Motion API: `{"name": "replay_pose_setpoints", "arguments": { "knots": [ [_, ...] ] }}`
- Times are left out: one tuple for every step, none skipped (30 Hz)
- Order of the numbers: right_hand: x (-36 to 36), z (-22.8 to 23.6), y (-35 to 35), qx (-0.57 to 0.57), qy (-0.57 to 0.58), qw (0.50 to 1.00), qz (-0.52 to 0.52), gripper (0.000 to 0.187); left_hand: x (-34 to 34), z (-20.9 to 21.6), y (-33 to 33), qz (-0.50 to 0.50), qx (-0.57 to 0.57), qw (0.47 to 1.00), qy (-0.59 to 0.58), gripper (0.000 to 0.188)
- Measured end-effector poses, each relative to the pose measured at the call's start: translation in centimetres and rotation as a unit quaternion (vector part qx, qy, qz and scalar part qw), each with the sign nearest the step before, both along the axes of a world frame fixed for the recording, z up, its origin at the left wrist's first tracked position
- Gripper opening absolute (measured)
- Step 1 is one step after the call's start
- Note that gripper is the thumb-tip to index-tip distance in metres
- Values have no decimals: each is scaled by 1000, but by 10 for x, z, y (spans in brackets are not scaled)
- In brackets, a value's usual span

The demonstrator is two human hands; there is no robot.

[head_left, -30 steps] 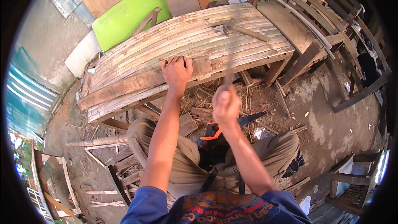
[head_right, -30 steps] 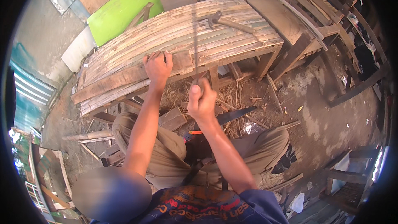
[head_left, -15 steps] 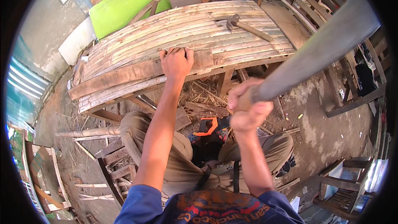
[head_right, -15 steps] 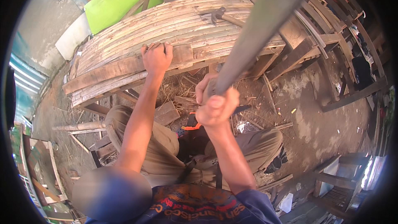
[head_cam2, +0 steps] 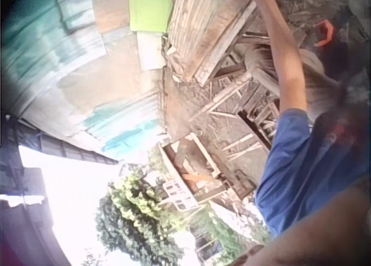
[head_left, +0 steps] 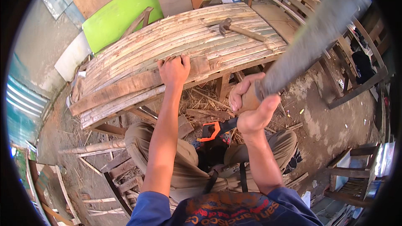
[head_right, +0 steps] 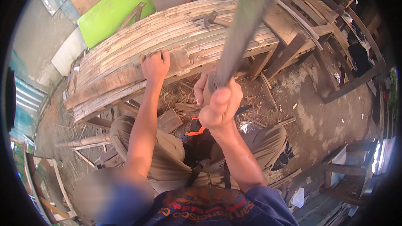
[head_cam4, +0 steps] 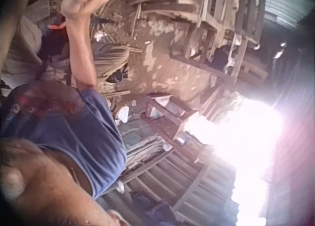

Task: The person is sawing a wooden plank on a makeshift workbench using a hand saw. They hold the wood steady with one hand and saw with the other, then reposition the plank and continue sawing.

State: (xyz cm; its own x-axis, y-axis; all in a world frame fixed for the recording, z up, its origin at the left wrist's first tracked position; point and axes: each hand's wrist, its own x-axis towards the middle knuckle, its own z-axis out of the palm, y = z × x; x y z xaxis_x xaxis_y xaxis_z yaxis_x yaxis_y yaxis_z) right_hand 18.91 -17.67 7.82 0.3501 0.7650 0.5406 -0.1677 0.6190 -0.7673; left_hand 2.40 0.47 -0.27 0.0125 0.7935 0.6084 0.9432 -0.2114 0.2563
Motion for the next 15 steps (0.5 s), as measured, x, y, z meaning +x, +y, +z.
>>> {"name": "replay_pose_setpoints", "arguments": {
  "knots": [
    [-1, -15, 4, -16, -17, 1000, -21, 59, 2, 4, -2, -8, -31, 999, -14, 44],
    [0, -72, 14, -80, -79, 992, -49, 60, 7, 1, -5, -6, -37, 999, -8, 44],
    [-1, -117, 16, -147, -135, 976, -83, 61, 10, -3, -9, -10, -45, 999, 2, 45],
    [-2, -148, 21, -309, -197, 928, -71, 64, 11, 3, -4, -22, -37, 999, 18, 45],
    [-11, -155, 24, -400, -208, 891, -52, 67, 2, -12, 5, 12, 131, 991, 28, 49],
    [-14, -153, 25, -440, -179, 879, -36, 70, 2, -1, 8, 8, 93, 995, 24, 49],
    [-14, -139, 27, -447, -142, 883, -8, 74, 2, 10, 9, 13, 52, 998, 18, 49],
    [-16, -124, 14, -475, -88, 874, 54, 73, -1, 6, 0, 21, -11, 1000, 13, 49],
    [-12, -112, 10, -452, -80, 886, 60, 72, 1, 6, 1, 15, -1, 1000, 9, 48],
    [-9, -102, 10, -428, -72, 898, 66, 71, 1, 7, 2, 9, 9, 1000, 6, 47],
    [-6, -91, 11, -405, -65, 909, 72, 70, 1, 6, 4, 4, 18, 1000, 2, 46],
    [-7, -75, 8, -327, -66, 941, 57, 70, -5, 3, 6, 14, 24, 1000, 7, 46],
    [-5, -55, 5, -251, -68, 965, 40, 70, -7, -1, 11, 24, 25, 999, 8, 46],
    [-5, -42, 1, -180, -69, 981, 21, 70, -7, -11, 11, 31, 18, 999, 10, 46],
    [-4, -28, 3, -103, -28, 994, 22, 63, -3, -1, 13, 20, 22, 1000, -1, 46]
  ]
}}
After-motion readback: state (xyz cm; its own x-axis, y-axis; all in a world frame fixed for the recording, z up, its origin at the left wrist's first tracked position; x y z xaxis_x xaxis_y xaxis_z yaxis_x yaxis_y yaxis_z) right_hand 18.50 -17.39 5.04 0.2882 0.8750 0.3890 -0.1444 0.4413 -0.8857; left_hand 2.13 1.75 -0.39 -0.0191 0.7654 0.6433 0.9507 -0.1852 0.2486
